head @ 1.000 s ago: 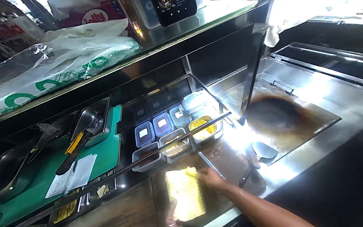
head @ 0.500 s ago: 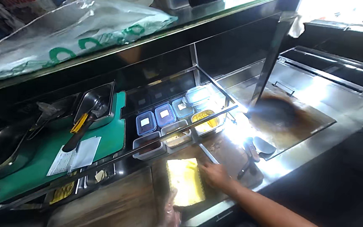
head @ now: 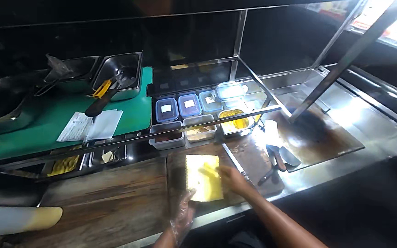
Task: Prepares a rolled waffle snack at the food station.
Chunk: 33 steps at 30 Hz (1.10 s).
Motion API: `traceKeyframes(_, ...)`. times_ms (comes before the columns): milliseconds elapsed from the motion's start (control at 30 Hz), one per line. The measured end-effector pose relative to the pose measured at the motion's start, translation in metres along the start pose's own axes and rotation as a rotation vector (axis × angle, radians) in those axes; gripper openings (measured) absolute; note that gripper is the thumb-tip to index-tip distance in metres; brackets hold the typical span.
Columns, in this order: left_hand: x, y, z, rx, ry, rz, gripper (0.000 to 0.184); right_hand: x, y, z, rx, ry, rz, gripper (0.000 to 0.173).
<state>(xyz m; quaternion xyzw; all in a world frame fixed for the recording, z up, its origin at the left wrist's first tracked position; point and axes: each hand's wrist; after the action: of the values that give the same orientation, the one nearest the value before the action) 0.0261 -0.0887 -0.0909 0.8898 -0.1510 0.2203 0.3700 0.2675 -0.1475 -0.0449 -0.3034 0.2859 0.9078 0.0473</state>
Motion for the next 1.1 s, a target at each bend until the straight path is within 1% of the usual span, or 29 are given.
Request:
traceKeyframes(67, -0.003, -0.001, 0.002, -0.020, 0.002, 0.016, 0.029, -0.005, -0.021, 0.003, 0.061, 0.150, -0.078, 0.039)
traceKeyframes(100, -0.004, -0.001, 0.001, -0.031, 0.001, 0.015, 0.029, -0.003, -0.020, 0.004, 0.057, 0.239, -0.082, 0.039)
traceKeyframes(133, -0.006, -0.001, 0.000, -0.042, 0.006, 0.015, 0.030, 0.003, -0.010, 0.005, 0.028, 0.316, -0.063, 0.040)
traceKeyframes(200, -0.008, 0.000, -0.003, -0.055, 0.019, 0.004, 0.030, 0.022, 0.030, 0.009, -0.060, 0.410, -0.023, 0.040)
traceKeyframes(267, -0.008, 0.004, -0.006, -0.063, 0.018, -0.005, 0.028, 0.033, 0.066, 0.018, -0.084, 0.384, 0.037, 0.038)
traceKeyframes(300, -0.010, 0.006, -0.006, -0.073, 0.031, 0.009, 0.029, 0.033, 0.072, 0.023, -0.077, 0.359, 0.038, 0.038)
traceKeyframes(333, -0.011, 0.005, -0.005, -0.080, 0.042, 0.020, 0.030, 0.027, 0.067, 0.029, -0.059, 0.333, 0.012, 0.038)
traceKeyframes(400, -0.014, 0.003, 0.001, -0.092, 0.052, 0.045, 0.033, 0.009, 0.035, 0.039, 0.017, 0.315, -0.060, 0.039)
traceKeyframes(467, -0.014, 0.001, 0.002, -0.091, 0.067, 0.051, 0.033, 0.000, -0.002, 0.039, 0.095, 0.346, -0.112, 0.038)
traceKeyframes(500, -0.013, 0.002, 0.002, -0.088, 0.067, 0.038, 0.032, 0.001, -0.011, 0.036, 0.105, 0.374, -0.114, 0.038)
traceKeyframes(533, -0.011, 0.002, 0.001, -0.084, 0.066, 0.031, 0.031, 0.004, -0.010, 0.036, 0.101, 0.409, -0.090, 0.039)
traceKeyframes(600, -0.010, 0.003, -0.002, -0.071, 0.062, 0.026, 0.031, 0.019, 0.022, 0.035, 0.047, 0.451, -0.022, 0.041)
traceKeyframes(667, -0.010, 0.003, 0.001, -0.054, 0.067, 0.008, 0.030, 0.032, 0.068, 0.030, -0.001, 0.356, 0.049, 0.038)
traceKeyframes(700, -0.011, 0.003, 0.005, -0.047, 0.079, -0.002, 0.030, 0.033, 0.083, 0.023, 0.011, 0.226, 0.061, 0.037)
traceKeyframes(733, -0.011, 0.003, 0.008, -0.043, 0.098, -0.011, 0.030, 0.031, 0.090, 0.015, 0.049, 0.046, 0.029, 0.036)
traceKeyframes(800, -0.008, 0.003, 0.013, -0.033, 0.130, -0.037, 0.029, 0.017, 0.077, 0.001, 0.174, -0.329, -0.133, 0.035)
traceKeyframes(833, -0.006, 0.004, 0.015, -0.021, 0.128, -0.051, 0.030, 0.010, 0.063, -0.007, 0.248, -0.471, -0.186, 0.034)
traceKeyframes(867, -0.005, 0.005, 0.017, -0.010, 0.118, -0.063, 0.030, 0.005, 0.049, -0.015, 0.304, -0.575, -0.188, 0.034)
traceKeyframes(900, -0.004, 0.007, 0.019, -0.003, 0.102, -0.074, 0.031, 0.003, 0.040, -0.019, 0.334, -0.633, -0.152, 0.034)
traceKeyframes(933, -0.003, 0.009, 0.020, 0.005, 0.084, -0.088, 0.033, 0.005, 0.038, -0.017, 0.326, -0.659, -0.107, 0.034)
traceKeyframes(1033, 0.002, 0.014, 0.015, 0.032, 0.028, -0.108, 0.030, 0.016, 0.059, 0.006, 0.201, -0.718, -0.034, 0.032)
traceKeyframes(1067, 0.003, 0.017, 0.016, 0.038, 0.023, -0.112, 0.031, 0.019, 0.066, 0.010, 0.159, -0.713, -0.039, 0.031)
traceKeyframes(1100, 0.003, 0.018, 0.018, 0.046, 0.019, -0.105, 0.031, 0.018, 0.066, 0.010, 0.112, -0.645, -0.061, 0.030)
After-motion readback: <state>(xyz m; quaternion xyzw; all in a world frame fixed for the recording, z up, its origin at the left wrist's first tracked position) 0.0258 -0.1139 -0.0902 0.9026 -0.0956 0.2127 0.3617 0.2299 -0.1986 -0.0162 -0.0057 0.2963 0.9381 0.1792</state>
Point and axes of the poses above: each hand's wrist, its own y-axis away from the middle knuckle, its own x-axis out of the palm, z = x × y, and after that the axes turned 3 degrees about y, right-handed
